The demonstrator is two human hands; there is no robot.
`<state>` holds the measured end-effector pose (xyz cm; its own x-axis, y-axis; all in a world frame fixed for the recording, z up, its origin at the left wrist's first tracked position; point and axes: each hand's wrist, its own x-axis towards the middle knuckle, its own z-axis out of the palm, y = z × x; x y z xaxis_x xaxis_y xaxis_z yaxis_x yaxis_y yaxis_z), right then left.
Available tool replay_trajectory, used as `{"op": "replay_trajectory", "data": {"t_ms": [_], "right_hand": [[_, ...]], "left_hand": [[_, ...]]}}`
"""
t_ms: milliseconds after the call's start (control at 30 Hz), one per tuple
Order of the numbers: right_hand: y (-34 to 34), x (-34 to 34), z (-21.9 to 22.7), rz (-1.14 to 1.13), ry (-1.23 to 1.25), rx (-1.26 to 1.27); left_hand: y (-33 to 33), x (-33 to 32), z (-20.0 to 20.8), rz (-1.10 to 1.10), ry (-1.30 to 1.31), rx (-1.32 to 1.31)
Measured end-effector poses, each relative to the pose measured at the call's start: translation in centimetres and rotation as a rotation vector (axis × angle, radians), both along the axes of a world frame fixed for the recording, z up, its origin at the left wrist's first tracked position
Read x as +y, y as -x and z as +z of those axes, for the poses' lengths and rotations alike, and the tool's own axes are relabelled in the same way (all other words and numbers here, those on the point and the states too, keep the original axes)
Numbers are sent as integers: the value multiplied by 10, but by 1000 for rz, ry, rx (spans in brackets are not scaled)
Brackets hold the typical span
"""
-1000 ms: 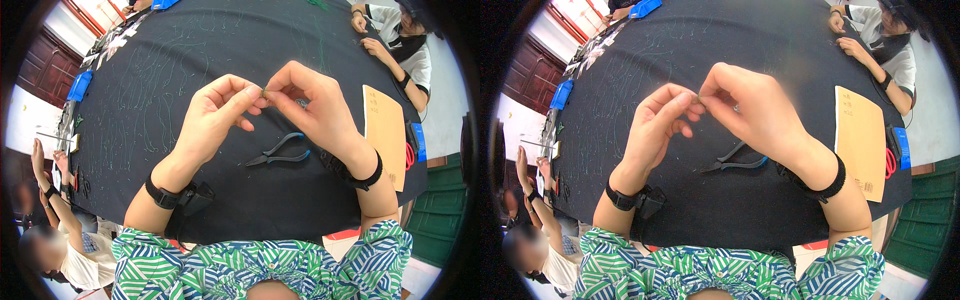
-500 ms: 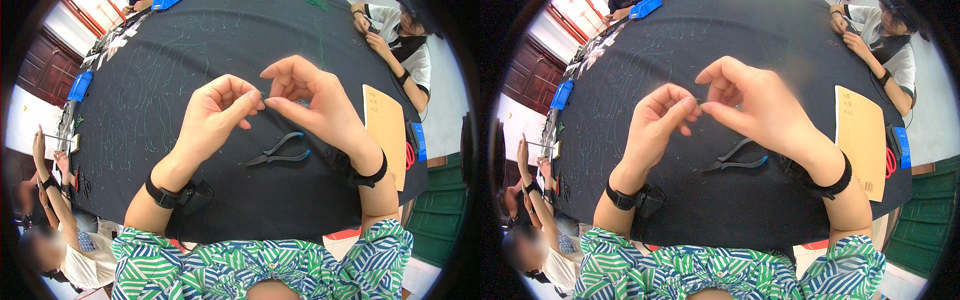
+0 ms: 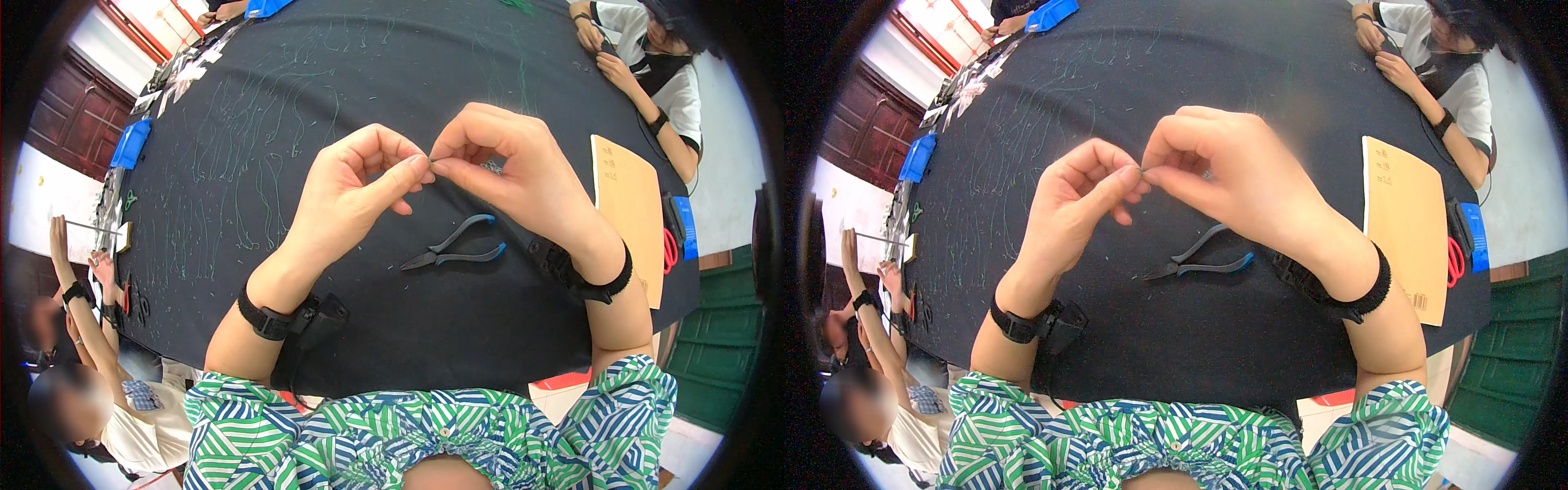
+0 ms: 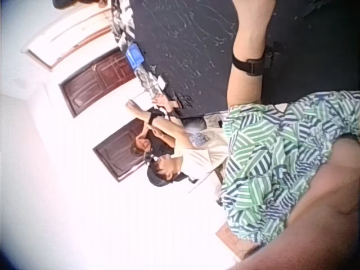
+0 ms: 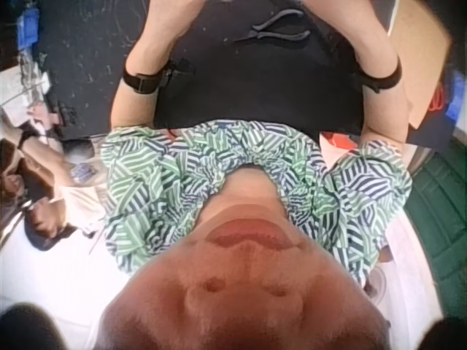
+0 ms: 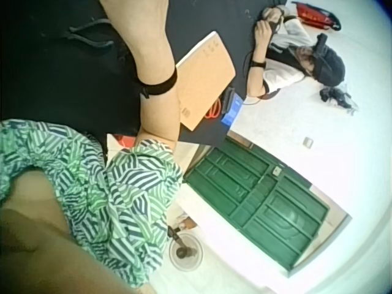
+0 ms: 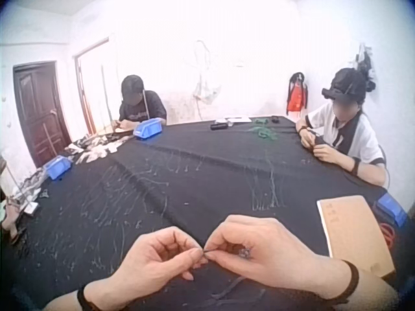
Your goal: Assembling fishing tackle by threading components onto a line and crimping them.
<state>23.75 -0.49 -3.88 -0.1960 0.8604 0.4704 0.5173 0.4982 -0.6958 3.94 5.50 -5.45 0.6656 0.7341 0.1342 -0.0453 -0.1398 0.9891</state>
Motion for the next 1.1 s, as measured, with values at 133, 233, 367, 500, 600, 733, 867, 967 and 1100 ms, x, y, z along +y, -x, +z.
{"op": "replay_trajectory", "data": {"t_ms": [133, 233, 367, 500, 600, 733, 867, 967, 1100], "right_hand": [[1, -2, 3, -38, -71, -101], [3, -3, 1, -79, -160, -168], [4, -4, 1, -105, -197, -238], [3, -2, 0, -90, -194, -214], [-3, -1, 1, -67, -178, -223], [-12, 1, 7, 9, -81, -255], [-30, -1, 18, -18, 27, -287], [-47, -3, 17, -263, -122, -544], [-34, -25, 38, -317, -40, -375]], "left_hand": [[-1, 0, 1, 2, -6, 7], [-1, -1, 3, 19, 29, 0], [0, -1, 4, 24, -115, 80], [0, 1, 2, 57, -179, 76], [-1, 0, 3, 69, -191, 95], [2, 1, 2, 59, -212, 122], [3, 3, 1, 73, -193, 122], [3, 2, 3, 90, -195, 124], [0, 4, -2, 124, -137, 75]]}}
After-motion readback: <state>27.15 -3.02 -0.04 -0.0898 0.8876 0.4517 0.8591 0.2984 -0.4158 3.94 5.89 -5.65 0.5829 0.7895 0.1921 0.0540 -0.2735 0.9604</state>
